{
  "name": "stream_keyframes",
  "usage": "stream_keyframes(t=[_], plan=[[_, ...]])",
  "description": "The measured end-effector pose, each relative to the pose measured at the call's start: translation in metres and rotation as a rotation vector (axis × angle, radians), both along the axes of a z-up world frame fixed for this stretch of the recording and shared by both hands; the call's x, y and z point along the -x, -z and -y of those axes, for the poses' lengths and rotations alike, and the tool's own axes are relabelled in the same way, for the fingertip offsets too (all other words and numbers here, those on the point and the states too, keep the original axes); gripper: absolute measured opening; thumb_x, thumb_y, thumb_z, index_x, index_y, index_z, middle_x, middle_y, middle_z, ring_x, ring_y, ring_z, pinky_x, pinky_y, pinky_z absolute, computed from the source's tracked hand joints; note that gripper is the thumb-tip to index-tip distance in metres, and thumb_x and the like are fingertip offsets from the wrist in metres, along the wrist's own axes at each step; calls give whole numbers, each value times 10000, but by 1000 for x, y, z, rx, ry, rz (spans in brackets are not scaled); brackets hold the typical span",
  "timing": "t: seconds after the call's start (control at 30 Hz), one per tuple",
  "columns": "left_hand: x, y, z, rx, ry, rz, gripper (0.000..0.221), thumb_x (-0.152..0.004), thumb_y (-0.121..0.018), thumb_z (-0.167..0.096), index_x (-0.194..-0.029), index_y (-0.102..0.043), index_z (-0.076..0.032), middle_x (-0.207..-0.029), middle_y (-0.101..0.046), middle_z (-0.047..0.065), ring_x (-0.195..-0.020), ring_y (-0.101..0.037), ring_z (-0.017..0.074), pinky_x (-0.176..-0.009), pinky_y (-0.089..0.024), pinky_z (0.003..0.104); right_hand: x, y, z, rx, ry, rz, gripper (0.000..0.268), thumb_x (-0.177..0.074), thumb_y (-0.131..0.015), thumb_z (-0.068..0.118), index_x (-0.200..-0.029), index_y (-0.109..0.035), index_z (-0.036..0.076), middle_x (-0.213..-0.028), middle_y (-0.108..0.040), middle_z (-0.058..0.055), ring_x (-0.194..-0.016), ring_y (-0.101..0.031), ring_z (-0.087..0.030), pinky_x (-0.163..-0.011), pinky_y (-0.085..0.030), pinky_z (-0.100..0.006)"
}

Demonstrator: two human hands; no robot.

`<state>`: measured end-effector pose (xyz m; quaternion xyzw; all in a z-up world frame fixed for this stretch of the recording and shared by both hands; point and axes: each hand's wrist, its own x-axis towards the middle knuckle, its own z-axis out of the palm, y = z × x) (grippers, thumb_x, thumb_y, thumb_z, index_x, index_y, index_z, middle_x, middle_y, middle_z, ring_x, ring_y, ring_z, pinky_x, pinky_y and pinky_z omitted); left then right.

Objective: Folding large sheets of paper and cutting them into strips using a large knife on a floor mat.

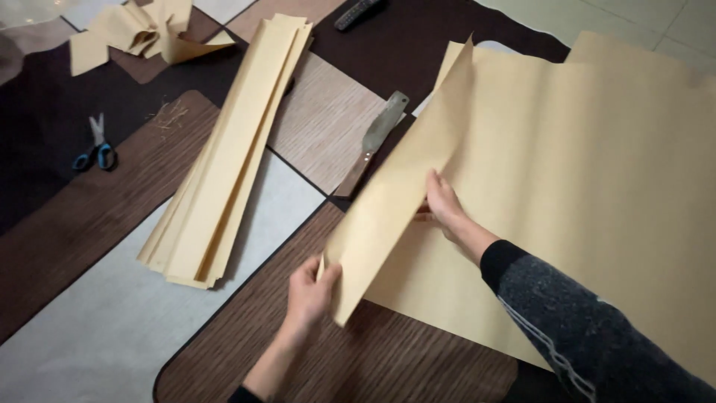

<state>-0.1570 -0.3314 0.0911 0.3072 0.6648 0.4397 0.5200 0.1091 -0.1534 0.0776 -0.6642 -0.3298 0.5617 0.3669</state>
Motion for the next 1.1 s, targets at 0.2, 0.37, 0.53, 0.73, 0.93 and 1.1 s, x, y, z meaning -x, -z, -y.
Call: stream_keyframes(t=[0.2,0.37,0.53,0.73,0.93,1.1], plan=[[27,-16,49,296,122,-142,350,-1059,-719,-129,-1377,-789,-2,-1038,-869,180,-771,-819,231,-669,-667,328,11,-10,3,13,26,208,424,-1168,-553,251,-1493,-539,-20,-1284,-689,-158,-1090,-728,-266,-930,-645,-403],[39,-37,73,320,80,-197,352,-1072,-710,-154,-1391,-760,-14,-1104,-860,163,-856,-843,222,-762,-710,333,43,-11,3,-45,-47,294,526,-1113,-516,69,-1631,-430,46,-1555,-596,-201,-1349,-665,-347,-1114,-607,-467],[66,-8,101,181,-26,-236,351,-1015,-737,-143,-1334,-794,-6,-1100,-892,178,-871,-871,243,-765,-731,348,96,16,-21,-249,-81,297,638,-1040,-520,123,-1675,-461,121,-1601,-644,-177,-1362,-683,-362,-1083,-577,-467],[102,9,148,195,-250,-343,467,-995,-766,-259,-1410,-773,-45,-1280,-890,143,-1052,-858,231,-938,-687,369,203,-38,-18,-289,-258,110,667,-1100,-491,99,-1744,-329,32,-1650,-574,-215,-1398,-669,-331,-1138,-611,-423],[134,82,209,-9,-699,-228,402,-903,-866,-11,-1278,-795,114,-1062,-877,328,-866,-851,391,-766,-682,432,277,-19,-26,-372,-306,-6,549,-1102,-532,142,-1632,-445,26,-1578,-638,-215,-1405,-663,-345,-1154,-563,-457],[157,-24,144,288,-614,-241,442,-1068,-765,-143,-1463,-722,48,-1213,-838,234,-936,-782,301,-760,-625,419,297,-51,7,-67,-520,-89,701,-1179,-504,226,-1812,-219,124,-1330,-772,-206,-777,-754,-212,-570,-634,-289]])
